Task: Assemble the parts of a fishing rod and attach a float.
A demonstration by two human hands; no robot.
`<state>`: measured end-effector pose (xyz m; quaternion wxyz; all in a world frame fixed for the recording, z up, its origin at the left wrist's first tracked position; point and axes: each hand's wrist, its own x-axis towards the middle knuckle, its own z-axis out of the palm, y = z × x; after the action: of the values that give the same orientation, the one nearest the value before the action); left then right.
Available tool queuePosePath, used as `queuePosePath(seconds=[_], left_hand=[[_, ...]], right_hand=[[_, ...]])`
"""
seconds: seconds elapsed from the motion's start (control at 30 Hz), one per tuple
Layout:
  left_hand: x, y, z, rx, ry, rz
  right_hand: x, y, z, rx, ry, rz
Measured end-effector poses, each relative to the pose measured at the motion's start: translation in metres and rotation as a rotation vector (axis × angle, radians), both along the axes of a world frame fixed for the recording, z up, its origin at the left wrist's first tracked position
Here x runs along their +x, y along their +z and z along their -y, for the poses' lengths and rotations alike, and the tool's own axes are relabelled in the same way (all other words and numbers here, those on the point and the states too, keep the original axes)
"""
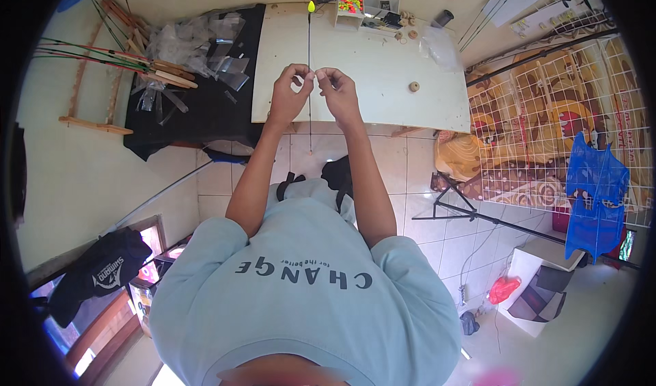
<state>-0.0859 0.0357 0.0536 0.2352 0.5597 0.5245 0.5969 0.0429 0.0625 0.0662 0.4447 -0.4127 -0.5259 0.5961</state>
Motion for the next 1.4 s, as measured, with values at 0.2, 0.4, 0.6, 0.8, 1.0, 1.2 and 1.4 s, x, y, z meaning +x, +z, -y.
queuePosePath(seconds=[0.2, 0.4, 0.6, 0.8, 1.0, 1.2, 1.4], left_hand=[[0.003, 0.002, 0.000, -0.005, -0.012, 0.017], [0.001, 0.001, 0.001, 0.005, -0.022, 0.025], [0.002, 0.005, 0.004, 0.010, 0.000, 0.020], [0.007, 0.007, 0.007, 0.045, 0.007, 0.167], [0.006, 0.000, 0.006, 0.118, 0.012, 0.032], [0.008, 0.003, 0.007, 0.149, 0.070, -0.026], [0.012, 0.006, 0.010, 0.133, 0.126, -0.058]], right_hand=[[0.004, 0.001, 0.000, 0.007, -0.004, -0.061], [0.002, 0.003, 0.001, -0.046, -0.069, -0.066], [0.000, 0.002, 0.004, 0.032, -0.114, -0.050], [0.004, 0.002, 0.005, 0.025, -0.089, -0.098], [0.008, -0.001, 0.004, -0.009, -0.097, -0.091], [0.007, 0.002, 0.007, -0.014, -0.097, -0.116], [0.004, 0.005, 0.012, 0.062, -0.150, -0.084]])
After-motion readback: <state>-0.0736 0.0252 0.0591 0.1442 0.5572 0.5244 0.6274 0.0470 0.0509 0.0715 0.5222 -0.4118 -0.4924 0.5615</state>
